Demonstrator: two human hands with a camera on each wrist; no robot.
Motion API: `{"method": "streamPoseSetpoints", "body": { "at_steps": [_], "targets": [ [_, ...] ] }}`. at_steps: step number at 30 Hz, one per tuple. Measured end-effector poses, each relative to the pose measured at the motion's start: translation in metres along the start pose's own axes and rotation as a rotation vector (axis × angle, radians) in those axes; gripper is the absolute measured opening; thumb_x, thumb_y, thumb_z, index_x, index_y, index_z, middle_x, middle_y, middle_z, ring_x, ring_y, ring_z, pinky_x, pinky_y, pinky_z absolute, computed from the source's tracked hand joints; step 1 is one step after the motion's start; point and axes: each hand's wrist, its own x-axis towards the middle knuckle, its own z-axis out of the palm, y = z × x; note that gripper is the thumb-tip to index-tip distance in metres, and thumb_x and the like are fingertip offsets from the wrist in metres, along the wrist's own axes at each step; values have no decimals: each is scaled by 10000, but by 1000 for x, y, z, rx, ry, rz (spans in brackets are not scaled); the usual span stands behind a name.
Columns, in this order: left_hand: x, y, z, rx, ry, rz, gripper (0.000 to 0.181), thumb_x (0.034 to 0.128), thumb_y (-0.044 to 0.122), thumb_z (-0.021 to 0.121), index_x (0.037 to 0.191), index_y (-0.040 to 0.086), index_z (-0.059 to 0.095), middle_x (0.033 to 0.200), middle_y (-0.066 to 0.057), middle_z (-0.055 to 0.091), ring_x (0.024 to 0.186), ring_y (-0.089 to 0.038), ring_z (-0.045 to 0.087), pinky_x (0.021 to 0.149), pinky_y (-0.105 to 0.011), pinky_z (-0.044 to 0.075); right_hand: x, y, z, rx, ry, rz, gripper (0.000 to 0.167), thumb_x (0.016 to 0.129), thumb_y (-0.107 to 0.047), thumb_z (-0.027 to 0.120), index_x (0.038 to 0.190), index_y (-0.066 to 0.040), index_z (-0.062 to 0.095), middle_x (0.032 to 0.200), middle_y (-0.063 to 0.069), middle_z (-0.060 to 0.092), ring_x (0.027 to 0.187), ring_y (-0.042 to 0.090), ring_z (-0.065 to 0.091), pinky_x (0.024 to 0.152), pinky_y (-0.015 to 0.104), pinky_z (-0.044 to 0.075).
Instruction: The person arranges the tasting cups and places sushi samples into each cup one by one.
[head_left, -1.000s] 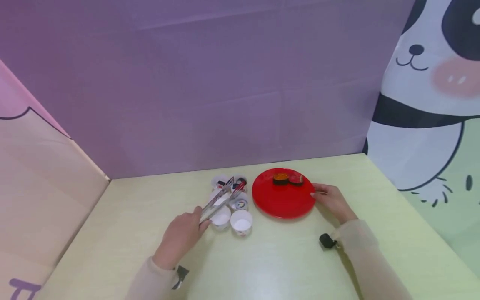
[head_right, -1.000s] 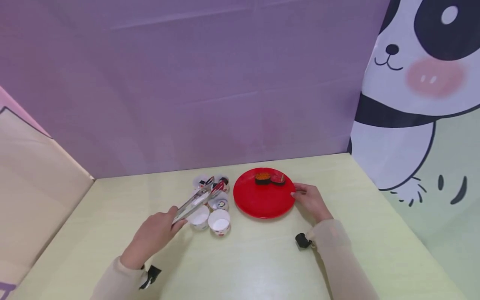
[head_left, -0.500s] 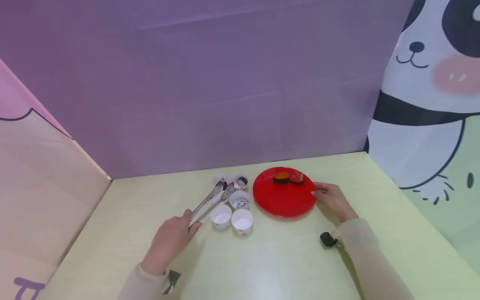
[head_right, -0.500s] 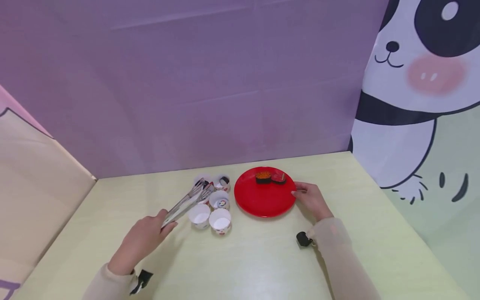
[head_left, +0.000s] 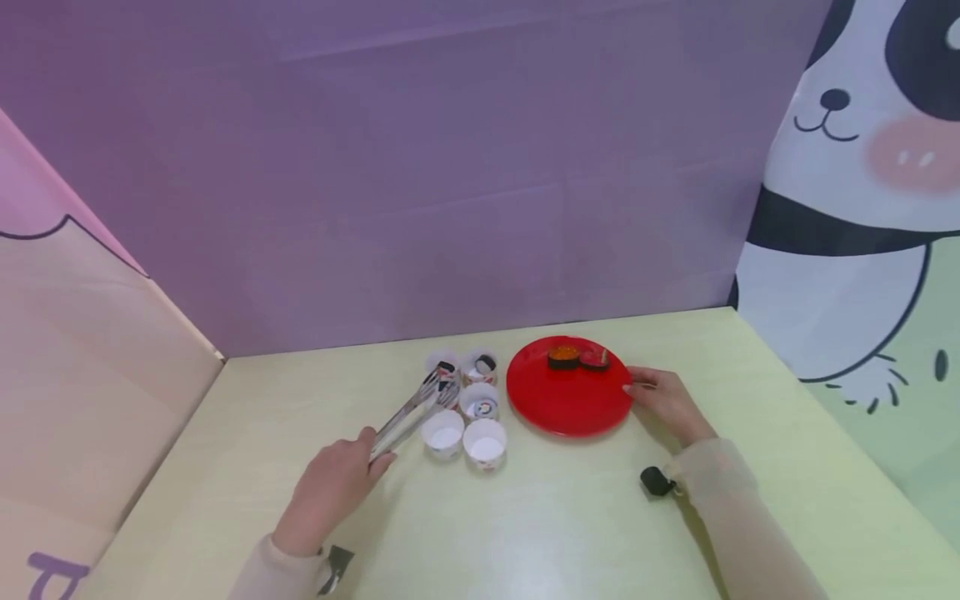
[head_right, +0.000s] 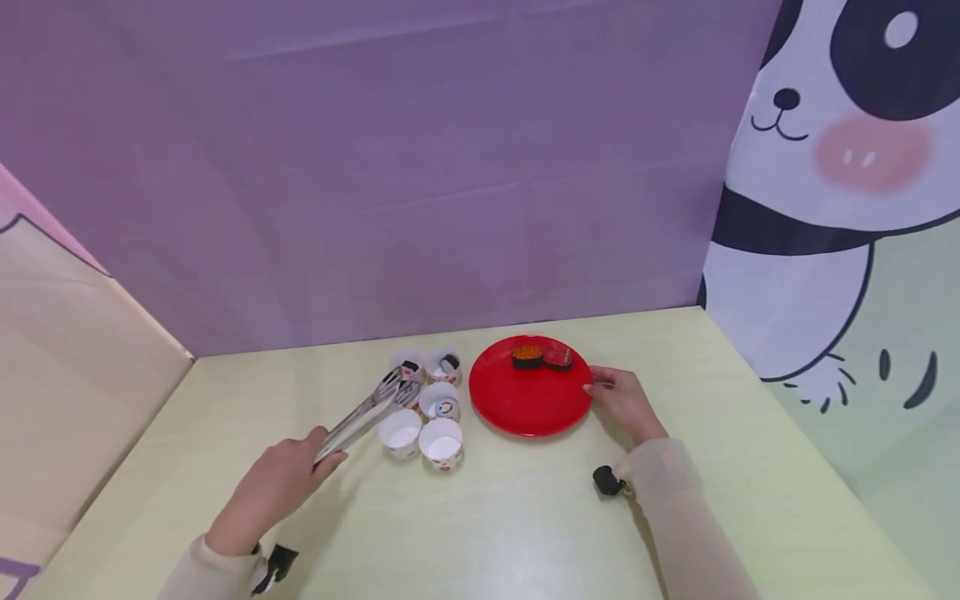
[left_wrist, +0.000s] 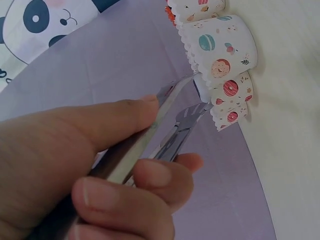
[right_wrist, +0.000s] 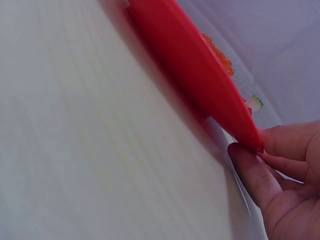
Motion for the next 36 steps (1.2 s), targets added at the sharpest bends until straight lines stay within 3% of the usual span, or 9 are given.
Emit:
{"method": "streamPoseSetpoints", "body": {
  "at_steps": [16, 36],
  "targets": [
    [9, -4, -2, -27, -66, -5, 343, 906, 312, 604, 1002, -13, 552, 607, -49, 475, 498, -170, 453, 444, -290, 384, -1, 0, 0, 7, -5, -30, 466, 966, -163, 500, 1371, 52, 417, 1355, 265, 458, 1253, 411, 403, 1032, 501, 345],
    [14, -2, -9, -86, -143, -55, 299, 930, 310, 573, 977, 18, 534, 628, -43, 460, 523, -174, 440, 463, -297, 362, -2, 1, 0, 13, 0, -56, 457, 968, -157, 503, 1364, 58, 426, 1342, 266, 474, 1239, 401, 425, 1027, 490, 353]
  ]
}}
